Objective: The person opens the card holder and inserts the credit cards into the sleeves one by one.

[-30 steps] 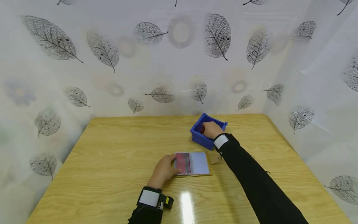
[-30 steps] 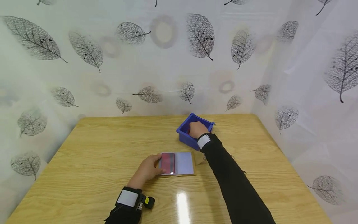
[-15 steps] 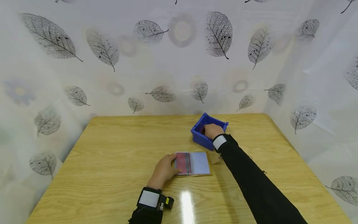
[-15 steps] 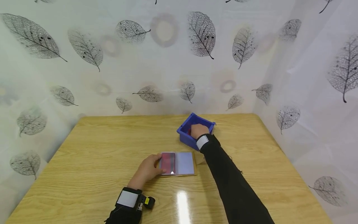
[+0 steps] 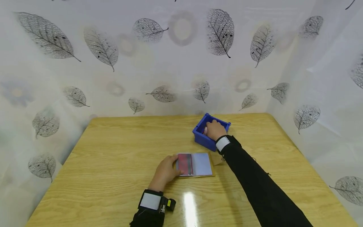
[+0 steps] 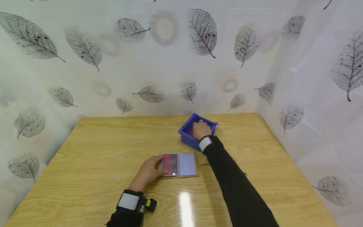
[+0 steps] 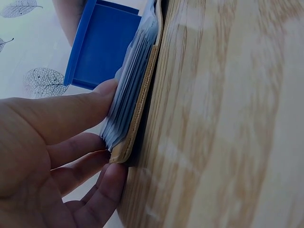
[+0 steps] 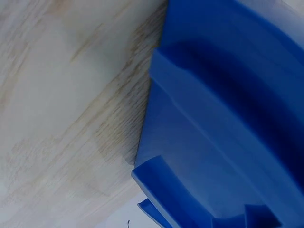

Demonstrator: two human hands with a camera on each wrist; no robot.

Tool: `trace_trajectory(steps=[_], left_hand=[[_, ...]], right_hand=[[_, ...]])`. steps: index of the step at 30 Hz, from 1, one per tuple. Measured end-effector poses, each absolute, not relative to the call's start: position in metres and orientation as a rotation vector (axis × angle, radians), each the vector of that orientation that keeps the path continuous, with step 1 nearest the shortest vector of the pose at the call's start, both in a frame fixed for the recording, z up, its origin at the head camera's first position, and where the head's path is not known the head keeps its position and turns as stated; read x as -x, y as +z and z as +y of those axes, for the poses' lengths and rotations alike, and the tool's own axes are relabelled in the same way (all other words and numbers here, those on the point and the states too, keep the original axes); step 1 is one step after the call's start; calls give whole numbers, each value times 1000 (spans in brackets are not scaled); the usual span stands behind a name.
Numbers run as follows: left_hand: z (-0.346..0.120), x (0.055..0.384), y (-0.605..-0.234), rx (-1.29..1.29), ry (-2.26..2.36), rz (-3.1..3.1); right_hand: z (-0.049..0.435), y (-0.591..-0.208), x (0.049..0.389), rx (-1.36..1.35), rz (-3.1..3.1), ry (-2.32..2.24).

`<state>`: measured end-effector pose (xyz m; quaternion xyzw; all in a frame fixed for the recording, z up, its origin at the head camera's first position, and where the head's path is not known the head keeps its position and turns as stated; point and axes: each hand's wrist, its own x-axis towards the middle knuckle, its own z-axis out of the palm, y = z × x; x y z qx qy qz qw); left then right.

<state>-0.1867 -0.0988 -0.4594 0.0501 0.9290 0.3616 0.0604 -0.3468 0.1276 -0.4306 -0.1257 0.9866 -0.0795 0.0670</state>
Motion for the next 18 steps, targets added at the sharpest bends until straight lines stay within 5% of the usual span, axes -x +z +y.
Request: trace_trajectory(steps=[18], left_hand=[[-98, 184, -455, -135, 1091, 2797]], right_hand=[[137, -415, 331, 290, 3129, -891]])
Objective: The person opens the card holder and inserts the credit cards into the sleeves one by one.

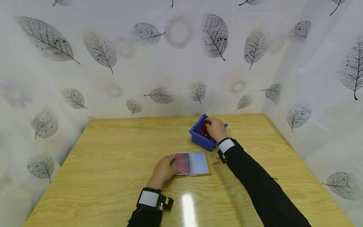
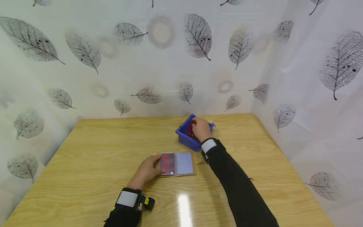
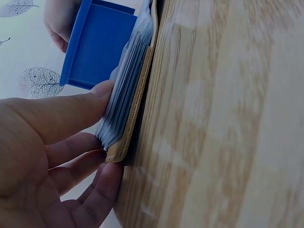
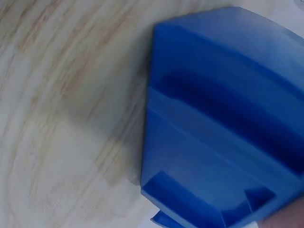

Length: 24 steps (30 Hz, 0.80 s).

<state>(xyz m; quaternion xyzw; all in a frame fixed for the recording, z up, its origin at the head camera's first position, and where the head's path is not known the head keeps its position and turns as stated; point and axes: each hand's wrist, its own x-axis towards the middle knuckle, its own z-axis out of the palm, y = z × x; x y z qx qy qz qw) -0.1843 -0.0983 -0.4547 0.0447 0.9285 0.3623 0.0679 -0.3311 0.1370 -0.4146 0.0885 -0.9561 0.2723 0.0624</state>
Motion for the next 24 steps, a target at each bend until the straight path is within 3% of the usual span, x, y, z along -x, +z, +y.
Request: trace_trajectory(steps=[9, 20, 24], left_hand=[[-95, 184, -453, -148, 1084, 2809], [-98, 184, -457, -166, 1098, 2789], [-99, 185, -457, -177, 1102, 2790]], right_hand=[[149, -381, 317, -275, -2801, 867], [150, -374, 312, -380, -2851, 806], [145, -348, 302, -440, -2680, 865]])
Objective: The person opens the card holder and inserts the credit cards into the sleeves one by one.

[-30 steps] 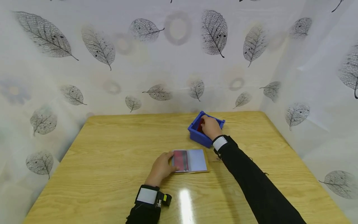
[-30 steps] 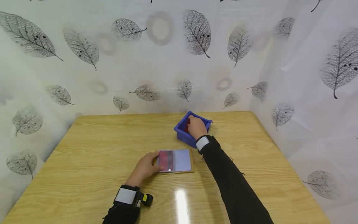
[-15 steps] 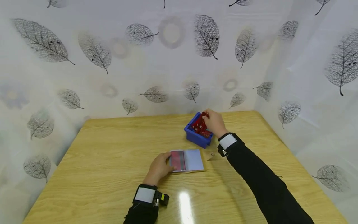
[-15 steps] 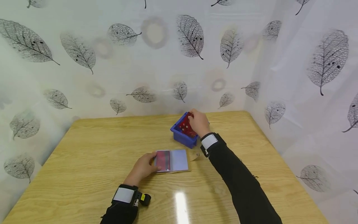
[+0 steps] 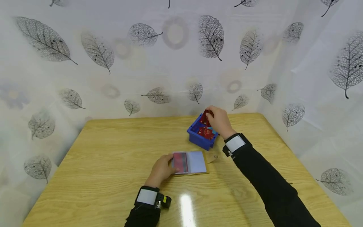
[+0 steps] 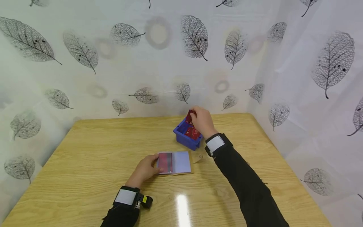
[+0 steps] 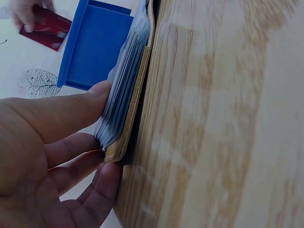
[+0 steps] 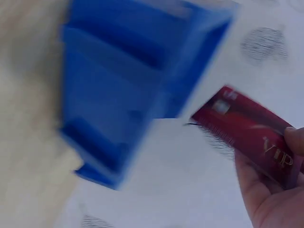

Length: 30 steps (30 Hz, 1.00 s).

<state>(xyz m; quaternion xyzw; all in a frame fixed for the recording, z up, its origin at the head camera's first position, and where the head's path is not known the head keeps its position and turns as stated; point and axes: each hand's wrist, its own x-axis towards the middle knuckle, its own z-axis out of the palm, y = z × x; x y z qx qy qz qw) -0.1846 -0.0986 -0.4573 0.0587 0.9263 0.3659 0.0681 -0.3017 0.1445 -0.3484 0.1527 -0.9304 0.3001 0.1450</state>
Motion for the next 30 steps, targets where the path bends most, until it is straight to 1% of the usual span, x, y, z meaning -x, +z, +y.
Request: trace_trajectory(steps=[4, 6, 8, 11, 13, 14, 17, 23, 26, 30], left_hand=[[-95, 184, -453, -188, 1122, 2823], [-91, 181, -441, -165, 1256, 2850], [-86, 177, -424, -137, 1562, 2847], [-79, 168, -393, -209, 2096, 2705], [-75, 163, -377, -261, 2322, 2572], [-74, 160, -370, -269, 2365, 2531], [-73, 155, -361, -239, 2356, 2522], [-76, 152, -357, -227, 2262, 2676], [-79, 159, -362, -205, 2209, 2716], [-84, 173, -387, -4, 2057, 2727]], right_hand=[[135, -314, 276, -529, -2504, 1076], [128, -303, 259, -587, -2469, 1220], [122, -298, 241, -647, -2485, 1370], [112, -300, 218, -720, -2543, 1543], [108, -304, 208, -739, -2573, 1617], [106, -306, 205, -748, -2575, 1632], [102, -312, 199, -767, -2550, 1673], [98, -316, 200, -812, -2552, 1640], [102, -319, 206, -846, -2636, 1431], [115, -344, 219, -854, -2919, 1056]])
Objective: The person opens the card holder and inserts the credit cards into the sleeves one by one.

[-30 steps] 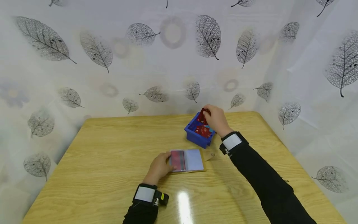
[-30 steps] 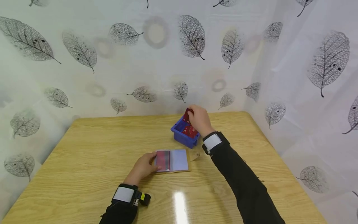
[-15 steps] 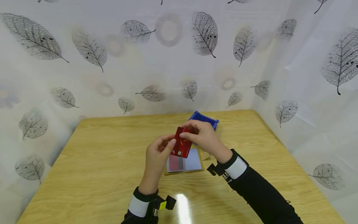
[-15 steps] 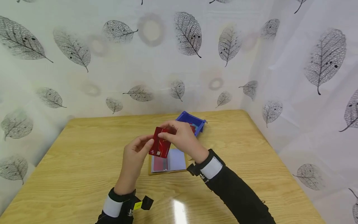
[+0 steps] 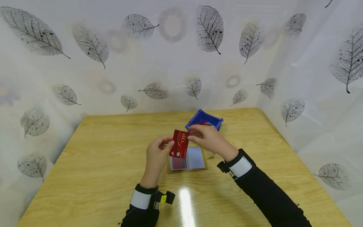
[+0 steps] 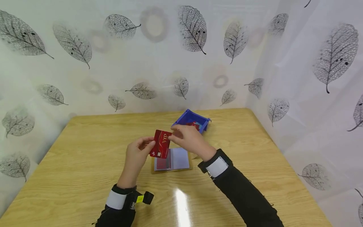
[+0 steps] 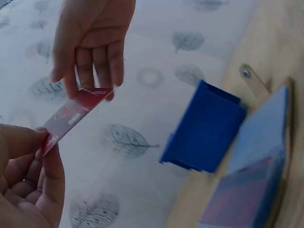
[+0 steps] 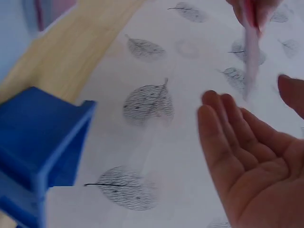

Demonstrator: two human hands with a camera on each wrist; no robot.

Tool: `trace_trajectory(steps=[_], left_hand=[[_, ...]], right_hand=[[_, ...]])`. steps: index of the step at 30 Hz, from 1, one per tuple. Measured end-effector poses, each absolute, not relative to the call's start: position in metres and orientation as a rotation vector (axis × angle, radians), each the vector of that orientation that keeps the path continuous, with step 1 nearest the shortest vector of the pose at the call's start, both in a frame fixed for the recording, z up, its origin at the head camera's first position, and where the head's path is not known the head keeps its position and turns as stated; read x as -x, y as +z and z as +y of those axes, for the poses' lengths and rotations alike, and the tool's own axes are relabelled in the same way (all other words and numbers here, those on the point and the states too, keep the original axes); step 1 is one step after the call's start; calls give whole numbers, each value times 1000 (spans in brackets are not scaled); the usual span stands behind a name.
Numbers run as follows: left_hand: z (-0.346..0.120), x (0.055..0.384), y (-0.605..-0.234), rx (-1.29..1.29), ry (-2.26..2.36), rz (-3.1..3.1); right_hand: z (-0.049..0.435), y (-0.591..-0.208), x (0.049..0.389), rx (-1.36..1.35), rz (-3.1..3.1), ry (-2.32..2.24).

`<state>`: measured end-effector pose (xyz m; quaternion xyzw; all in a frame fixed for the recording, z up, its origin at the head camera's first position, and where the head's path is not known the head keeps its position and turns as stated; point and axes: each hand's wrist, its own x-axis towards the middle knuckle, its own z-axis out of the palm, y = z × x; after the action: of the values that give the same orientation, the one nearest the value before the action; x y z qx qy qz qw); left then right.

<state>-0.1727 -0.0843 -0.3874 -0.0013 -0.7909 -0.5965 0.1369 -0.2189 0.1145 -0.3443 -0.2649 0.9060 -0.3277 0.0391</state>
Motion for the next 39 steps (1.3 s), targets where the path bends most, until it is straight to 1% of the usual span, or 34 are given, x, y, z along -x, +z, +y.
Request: trace_trajectory(steps=[4, 7, 9, 18, 24, 39], left_hand=[[-82, 185, -422, -218, -1737, -2446], [-78, 190, -442, -327, -1750, -2504], [-75, 192, -449, -374, -1783, -2513], [-65, 195, -459, -432, -1813, -2531], [-60, 196, -464, -423, -1794, -2538], [-53, 194, -461, -407, -1704, -2589]], right_hand=[[124, -389, 225, 701, 2698, -549], [125, -415, 224, 691, 2660, -380], [125, -423, 222, 686, 2665, -353], [125, -424, 219, 692, 2679, -313], [125, -427, 219, 685, 2674, -279], [124, -431, 218, 696, 2716, -245]])
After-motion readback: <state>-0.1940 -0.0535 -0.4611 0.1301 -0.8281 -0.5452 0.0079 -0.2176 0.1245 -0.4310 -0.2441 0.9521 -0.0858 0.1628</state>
